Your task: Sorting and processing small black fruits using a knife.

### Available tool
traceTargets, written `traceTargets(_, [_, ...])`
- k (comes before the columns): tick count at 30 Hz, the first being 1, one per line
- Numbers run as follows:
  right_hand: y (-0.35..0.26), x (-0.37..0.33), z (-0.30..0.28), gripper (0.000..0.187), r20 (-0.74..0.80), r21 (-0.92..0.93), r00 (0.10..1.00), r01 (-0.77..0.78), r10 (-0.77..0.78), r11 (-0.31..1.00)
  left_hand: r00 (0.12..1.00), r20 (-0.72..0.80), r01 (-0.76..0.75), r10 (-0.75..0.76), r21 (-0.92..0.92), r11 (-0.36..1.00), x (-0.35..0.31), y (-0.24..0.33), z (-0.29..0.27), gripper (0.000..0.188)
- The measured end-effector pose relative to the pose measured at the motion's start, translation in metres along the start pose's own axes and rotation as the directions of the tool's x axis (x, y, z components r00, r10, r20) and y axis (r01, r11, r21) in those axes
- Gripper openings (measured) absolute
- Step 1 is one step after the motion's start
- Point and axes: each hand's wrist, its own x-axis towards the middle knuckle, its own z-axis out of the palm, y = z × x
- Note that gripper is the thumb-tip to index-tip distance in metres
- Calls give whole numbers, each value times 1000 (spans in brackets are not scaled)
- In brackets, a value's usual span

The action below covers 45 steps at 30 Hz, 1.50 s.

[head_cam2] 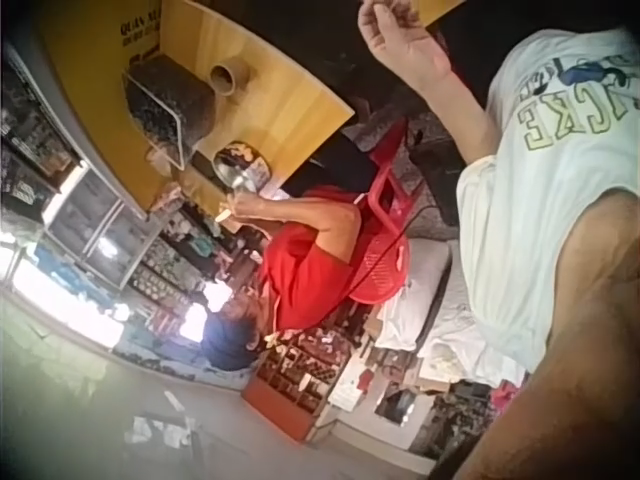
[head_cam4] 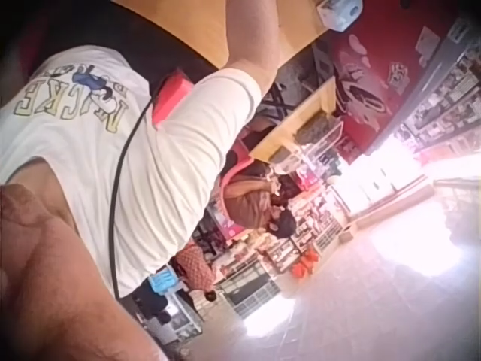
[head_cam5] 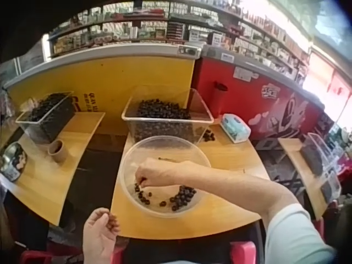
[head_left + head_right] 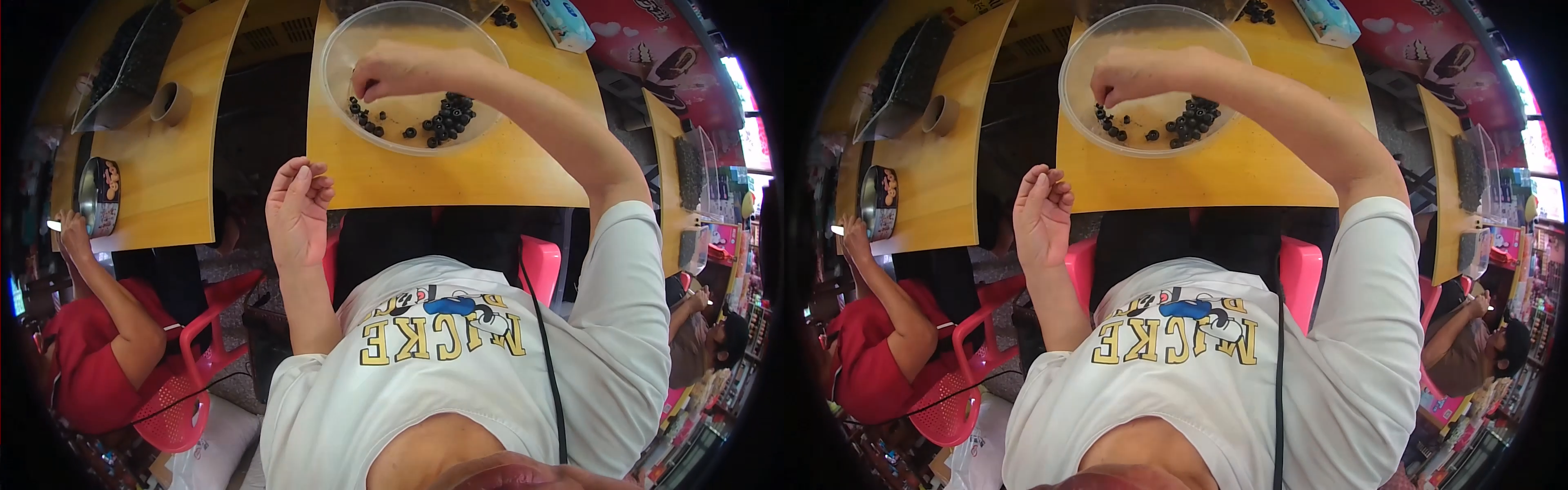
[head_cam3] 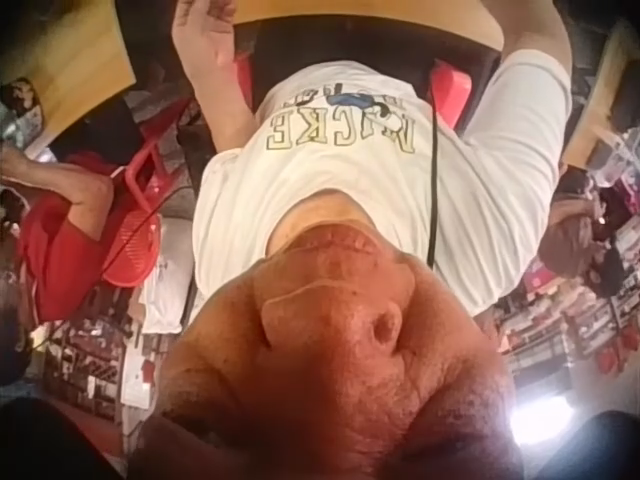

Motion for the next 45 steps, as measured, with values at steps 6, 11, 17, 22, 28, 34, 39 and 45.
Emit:
traceTargets(6, [4,10,24,14,-104,-27,989,103,-105,994,998,-32,52,-52,5,999,3,-7,-2,12])
traceTargets(11, [-3,13,20,15,-27,-41,999,-30,29,999,997,-53,48,-48,16,999,2,-9,3,13])
traceTargets(17, [-40,-23,-25,18,-272,239,962,94,-26,967,993,-25,-116,117,54,992,2,-9,29,13])
traceTargets(22, [-59,-57,-24,19,-261,574,965,178,-27,799,982,83,-175,170,57,983,7,-9,64,14])
traceTargets(28, [-65,-75,-18,24,-286,507,957,192,-46,841,981,155,-110,118,-54,992,8,-17,78,17])
traceTargets(34, [-51,-70,-24,21,-278,264,956,169,-93,950,989,146,69,-37,-221,973,7,-18,70,22])
traceTargets(39, [89,-46,-36,17,-456,-63,885,-137,93,989,971,214,162,-104,-275,948,5,-16,63,22])
traceTargets(45, [58,-21,-26,19,-258,-209,966,-70,14,975,979,178,149,-103,-269,952,0,-14,50,22])
